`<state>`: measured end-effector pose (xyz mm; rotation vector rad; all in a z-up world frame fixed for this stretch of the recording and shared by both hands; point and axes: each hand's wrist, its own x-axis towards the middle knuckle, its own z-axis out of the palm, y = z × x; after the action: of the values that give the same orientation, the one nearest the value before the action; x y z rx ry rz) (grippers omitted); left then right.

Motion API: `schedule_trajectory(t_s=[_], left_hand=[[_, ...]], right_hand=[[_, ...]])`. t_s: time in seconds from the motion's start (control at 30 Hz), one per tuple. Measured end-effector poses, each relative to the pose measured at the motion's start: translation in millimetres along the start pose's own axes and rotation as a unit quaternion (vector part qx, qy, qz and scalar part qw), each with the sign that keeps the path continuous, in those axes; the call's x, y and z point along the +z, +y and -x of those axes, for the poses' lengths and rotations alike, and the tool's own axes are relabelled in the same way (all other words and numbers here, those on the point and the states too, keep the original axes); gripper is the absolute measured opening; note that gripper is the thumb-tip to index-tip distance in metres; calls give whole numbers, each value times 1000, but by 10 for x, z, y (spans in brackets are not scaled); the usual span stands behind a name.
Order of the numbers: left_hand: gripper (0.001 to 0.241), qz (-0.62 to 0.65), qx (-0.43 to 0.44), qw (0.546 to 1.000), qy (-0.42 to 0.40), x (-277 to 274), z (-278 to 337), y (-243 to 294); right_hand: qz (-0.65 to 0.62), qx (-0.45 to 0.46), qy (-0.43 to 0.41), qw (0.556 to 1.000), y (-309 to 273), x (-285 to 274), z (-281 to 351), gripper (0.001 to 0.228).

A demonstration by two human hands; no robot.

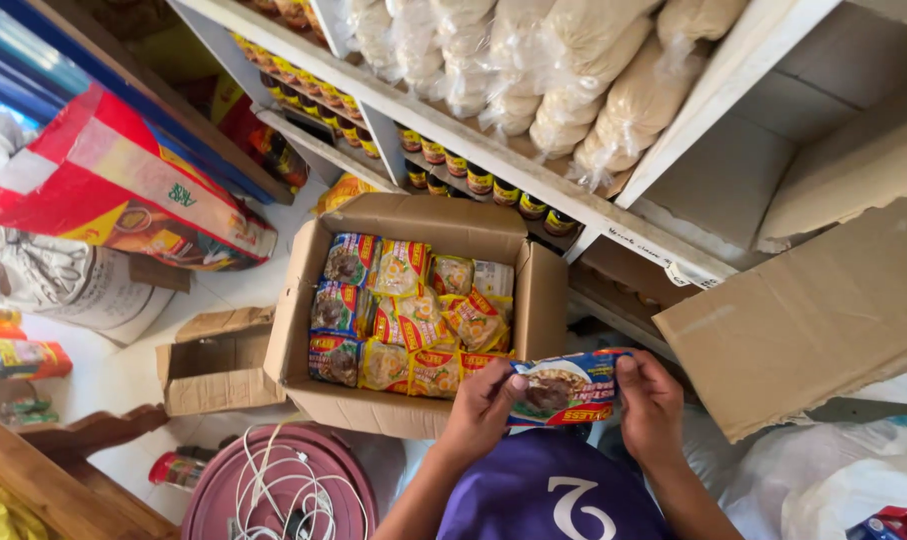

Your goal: Stocking instant noodles from a cardboard box onto grocery store shelves.

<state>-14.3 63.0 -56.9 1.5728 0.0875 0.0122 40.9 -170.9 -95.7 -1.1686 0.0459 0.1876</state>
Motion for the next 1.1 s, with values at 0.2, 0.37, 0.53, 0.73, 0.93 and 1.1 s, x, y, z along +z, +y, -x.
schedule_trajectory(t_s=[0.2,0.37,0.53,0.73,0.93,1.1], left_hand=[[15,386,-114,910,100,433,-29,-487],[16,193,-54,973,111,554,-142,-289],[25,28,23,991,132,552,-152,17],[32,101,-4,990,98,556,-116,-43],[61,258,-132,936,-202,186,-256,200],[38,-51,-14,961,-272,403,-377,796]], right_hand=[[-96,10,98,991,77,-50,40,25],[280,-115,129,944,-283,76,131,22],[411,-229,98,877,-496,104,120,12],[368,-174,109,907,-539,26,100,15],[378,-123,-3,918,-928,149,113,42],[433,-327,-111,832,-1193,374,68,48]])
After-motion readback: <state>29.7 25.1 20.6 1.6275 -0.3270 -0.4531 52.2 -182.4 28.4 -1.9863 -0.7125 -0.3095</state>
